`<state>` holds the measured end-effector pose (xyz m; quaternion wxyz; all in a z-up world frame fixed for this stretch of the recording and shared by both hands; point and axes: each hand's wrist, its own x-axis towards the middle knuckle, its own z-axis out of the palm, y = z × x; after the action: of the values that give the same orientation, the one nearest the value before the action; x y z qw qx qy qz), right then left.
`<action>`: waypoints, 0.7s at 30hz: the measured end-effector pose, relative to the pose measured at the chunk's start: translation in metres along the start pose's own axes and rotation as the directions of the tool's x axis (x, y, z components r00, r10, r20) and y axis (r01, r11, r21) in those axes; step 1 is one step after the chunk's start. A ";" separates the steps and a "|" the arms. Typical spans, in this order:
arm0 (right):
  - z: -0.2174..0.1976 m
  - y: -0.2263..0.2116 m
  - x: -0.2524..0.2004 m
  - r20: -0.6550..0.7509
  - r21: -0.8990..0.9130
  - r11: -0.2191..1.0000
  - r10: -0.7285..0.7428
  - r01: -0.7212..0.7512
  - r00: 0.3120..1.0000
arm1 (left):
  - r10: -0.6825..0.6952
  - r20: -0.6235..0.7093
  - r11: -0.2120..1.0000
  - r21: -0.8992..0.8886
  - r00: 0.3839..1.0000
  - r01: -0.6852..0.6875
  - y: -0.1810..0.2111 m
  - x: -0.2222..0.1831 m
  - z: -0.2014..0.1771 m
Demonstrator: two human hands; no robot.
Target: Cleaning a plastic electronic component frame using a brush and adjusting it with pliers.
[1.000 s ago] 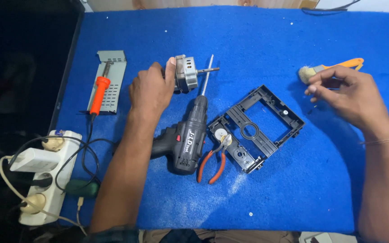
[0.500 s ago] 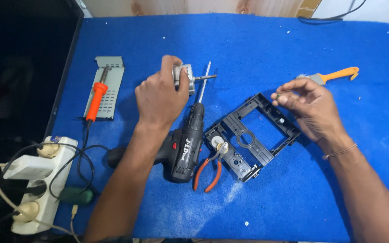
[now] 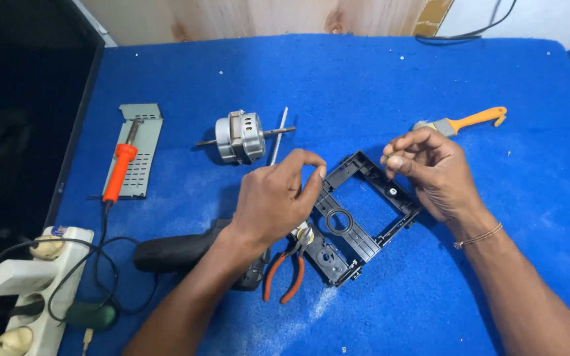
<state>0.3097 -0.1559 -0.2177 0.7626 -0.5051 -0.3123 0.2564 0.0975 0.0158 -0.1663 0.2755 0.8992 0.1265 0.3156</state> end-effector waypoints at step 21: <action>0.054 -0.038 -0.033 0.135 -0.294 0.940 -0.140 0.174 0.981 | 0.160 0.142 0.912 -0.400 0.977 -0.091 0.022 0.001 -0.012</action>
<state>0.2504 -0.1598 -0.1734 0.6750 -0.5749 -0.4296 0.1714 0.0912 0.0033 -0.1453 0.4386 0.8560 -0.0215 0.2730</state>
